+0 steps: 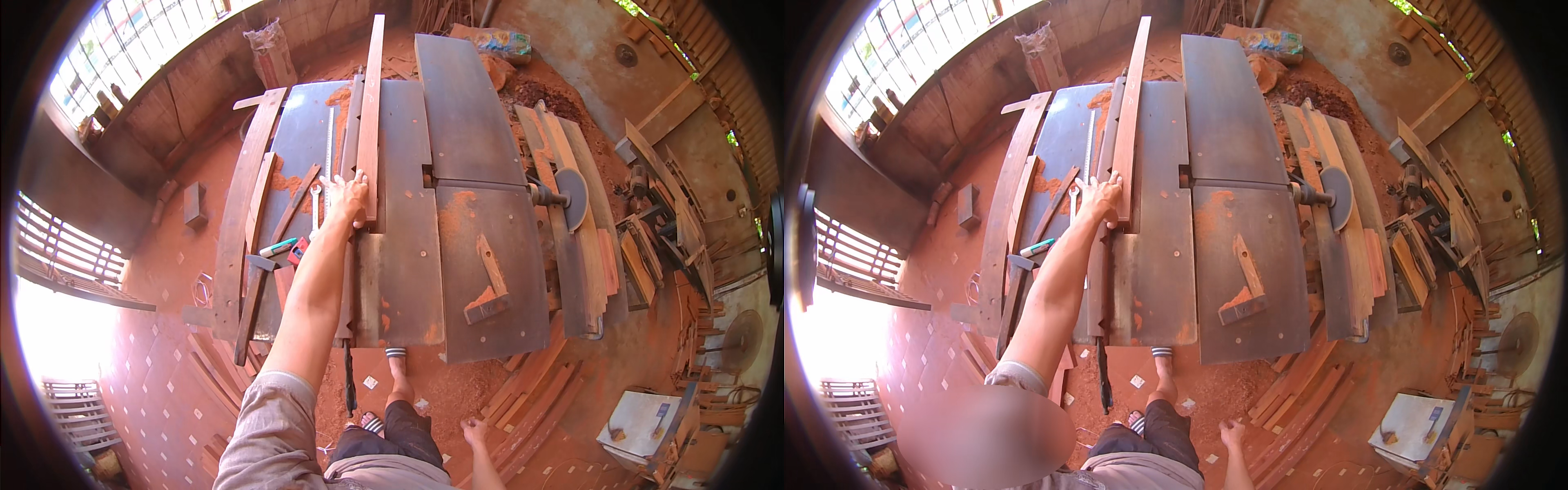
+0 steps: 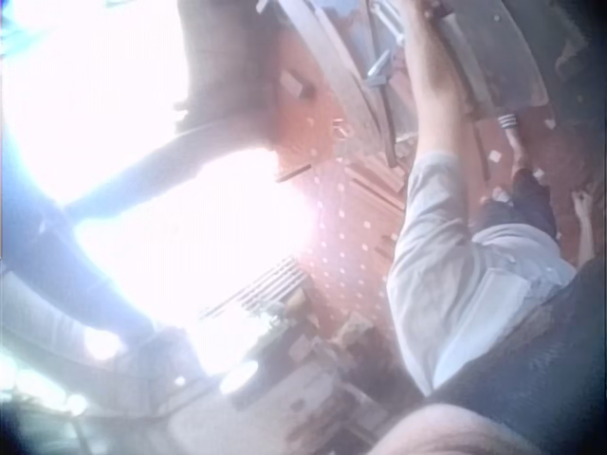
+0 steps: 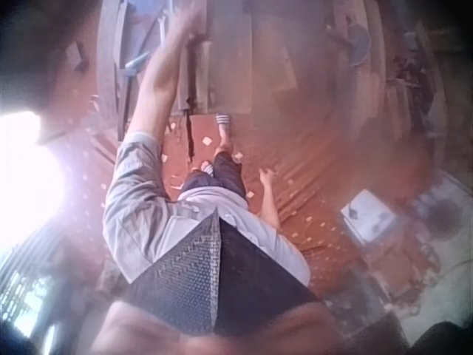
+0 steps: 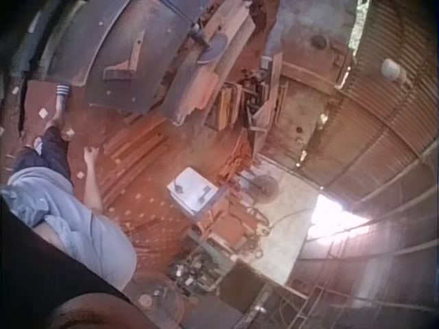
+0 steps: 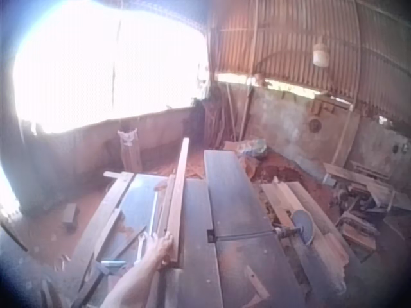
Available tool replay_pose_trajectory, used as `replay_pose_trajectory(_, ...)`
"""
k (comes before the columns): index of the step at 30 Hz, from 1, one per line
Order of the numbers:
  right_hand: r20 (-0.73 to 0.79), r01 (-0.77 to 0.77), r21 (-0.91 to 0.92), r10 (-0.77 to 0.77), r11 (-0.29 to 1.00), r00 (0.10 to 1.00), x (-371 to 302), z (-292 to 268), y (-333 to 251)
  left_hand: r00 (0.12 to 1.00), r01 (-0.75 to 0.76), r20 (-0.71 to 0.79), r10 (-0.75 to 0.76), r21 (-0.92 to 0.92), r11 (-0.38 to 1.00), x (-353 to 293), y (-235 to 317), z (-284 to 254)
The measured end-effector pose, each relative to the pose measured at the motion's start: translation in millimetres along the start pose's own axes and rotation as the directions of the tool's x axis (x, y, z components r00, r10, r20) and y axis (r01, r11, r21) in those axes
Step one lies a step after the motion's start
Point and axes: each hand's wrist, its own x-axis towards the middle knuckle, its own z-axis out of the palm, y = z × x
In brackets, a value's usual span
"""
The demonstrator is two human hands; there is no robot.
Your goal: The person repeatedly picks up wooden planks, measures them with a metal ruler, and places them back on the table saw. The person handles multiple planks one at a time, aligning the ruler along the length of each piece and then setting it down.
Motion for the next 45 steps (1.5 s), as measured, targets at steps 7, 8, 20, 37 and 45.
replay_pose_trajectory(7, -0.154, 0.119, 0.049, -0.111, 0.992, 0.982, 22, 24, 43, 0.993, 0.065, 0.096, -0.065, 0.004, 0.998, 10, 1, -24)
replay_pose_trajectory(8, -0.161, 0.116, 0.055, -0.106, 0.992, 0.981, 23, 27, 44, 0.995, 0.061, 0.082, -0.062, 0.004, 0.998, 15, 1, -21)
replay_pose_trajectory(20, -0.068, 0.02, -0.073, -0.025, 0.997, 0.997, 31, 20, 2, 0.999, 0.043, 0.019, -0.042, -0.002, 0.999, 60, -21, 0)
replay_pose_trajectory(37, -0.022, -0.138, 0.01, 0.139, 0.99, 0.99, 55, -12, -41, 0.991, 0.095, 0.09, -0.095, 0.002, 0.995, 182, -56, -54)
replay_pose_trajectory(45, 0.03, -0.175, -0.059, 0.177, 0.983, 0.984, 34, -40, -63, 0.979, 0.167, 0.125, -0.164, -0.021, 0.986, 239, -76, -101)
